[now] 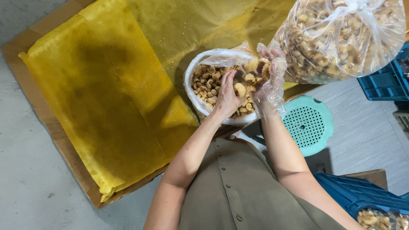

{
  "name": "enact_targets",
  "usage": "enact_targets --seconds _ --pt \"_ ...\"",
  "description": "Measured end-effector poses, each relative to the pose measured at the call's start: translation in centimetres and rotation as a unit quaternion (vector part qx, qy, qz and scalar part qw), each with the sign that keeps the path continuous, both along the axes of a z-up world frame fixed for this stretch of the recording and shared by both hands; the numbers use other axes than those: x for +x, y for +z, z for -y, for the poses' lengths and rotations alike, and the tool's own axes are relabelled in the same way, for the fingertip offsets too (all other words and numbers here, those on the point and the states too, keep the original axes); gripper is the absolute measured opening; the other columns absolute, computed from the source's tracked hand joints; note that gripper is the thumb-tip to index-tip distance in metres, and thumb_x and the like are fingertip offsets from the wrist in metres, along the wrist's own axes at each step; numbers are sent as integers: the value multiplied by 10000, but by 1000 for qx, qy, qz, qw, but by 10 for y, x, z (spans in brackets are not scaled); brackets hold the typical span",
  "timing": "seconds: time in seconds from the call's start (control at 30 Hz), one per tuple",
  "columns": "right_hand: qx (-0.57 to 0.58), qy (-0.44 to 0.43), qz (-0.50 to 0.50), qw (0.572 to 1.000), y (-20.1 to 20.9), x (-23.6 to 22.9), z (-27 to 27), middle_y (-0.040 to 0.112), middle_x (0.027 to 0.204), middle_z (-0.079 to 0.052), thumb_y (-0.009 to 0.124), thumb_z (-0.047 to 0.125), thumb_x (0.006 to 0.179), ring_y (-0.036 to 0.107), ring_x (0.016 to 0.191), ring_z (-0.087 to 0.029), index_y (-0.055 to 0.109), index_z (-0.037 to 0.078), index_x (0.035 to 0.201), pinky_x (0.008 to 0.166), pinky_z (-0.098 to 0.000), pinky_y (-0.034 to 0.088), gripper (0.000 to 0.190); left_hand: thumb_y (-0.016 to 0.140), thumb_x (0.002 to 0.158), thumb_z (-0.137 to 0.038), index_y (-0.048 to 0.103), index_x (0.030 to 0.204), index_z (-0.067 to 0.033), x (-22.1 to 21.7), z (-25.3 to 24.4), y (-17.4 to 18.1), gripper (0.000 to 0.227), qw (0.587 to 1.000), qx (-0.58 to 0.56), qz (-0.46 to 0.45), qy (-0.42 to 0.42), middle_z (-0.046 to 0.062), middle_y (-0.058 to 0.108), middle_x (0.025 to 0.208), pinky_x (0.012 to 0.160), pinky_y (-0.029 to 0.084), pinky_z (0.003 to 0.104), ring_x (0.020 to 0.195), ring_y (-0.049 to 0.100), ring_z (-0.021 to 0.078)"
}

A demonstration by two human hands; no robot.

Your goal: The person scoops snack pieces from a large bag into small clear pouches, weighs each pouch on a digital scale, and places the filled pouches into a blue crate. The person repeats this process multiple times.

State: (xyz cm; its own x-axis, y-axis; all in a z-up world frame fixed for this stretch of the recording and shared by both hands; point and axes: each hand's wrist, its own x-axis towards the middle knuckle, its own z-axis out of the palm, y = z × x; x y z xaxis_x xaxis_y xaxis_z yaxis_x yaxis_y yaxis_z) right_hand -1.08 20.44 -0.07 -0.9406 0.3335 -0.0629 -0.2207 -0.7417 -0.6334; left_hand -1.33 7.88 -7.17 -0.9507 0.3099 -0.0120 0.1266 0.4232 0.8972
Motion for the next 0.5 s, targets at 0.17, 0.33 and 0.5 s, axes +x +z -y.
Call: enact_targets --seconds 0.17,0.33,0.5 --pt "-37 8 27 999 -2 -3 -5 597 1071 -64 753 259 993 653 1000 -255 509 180 1364 1130 -579 549 451 865 678 -74 329 1463 68 -5 -3 1 961 1000 2 30 4 235 365 1507 1203 390 439 1380 456 367" --pt "59 5 20 998 -10 -6 -4 635 1077 -63 732 271 1017 681 992 -235 555 103 1274 1013 -501 565 354 884 725 -73 369 1463 48 -9 3 10 908 1000 4 27 3 226 386 1512 1181 427 448 1377 476 363" --pt "74 72 -22 994 1 -8 1 696 1058 -66 732 320 971 702 1060 -241 611 103 1191 1072 -426 567 331 688 705 57 429 1457 44 -13 12 38 795 989 40 142 4 193 398 1537 969 590 425 1210 595 366"
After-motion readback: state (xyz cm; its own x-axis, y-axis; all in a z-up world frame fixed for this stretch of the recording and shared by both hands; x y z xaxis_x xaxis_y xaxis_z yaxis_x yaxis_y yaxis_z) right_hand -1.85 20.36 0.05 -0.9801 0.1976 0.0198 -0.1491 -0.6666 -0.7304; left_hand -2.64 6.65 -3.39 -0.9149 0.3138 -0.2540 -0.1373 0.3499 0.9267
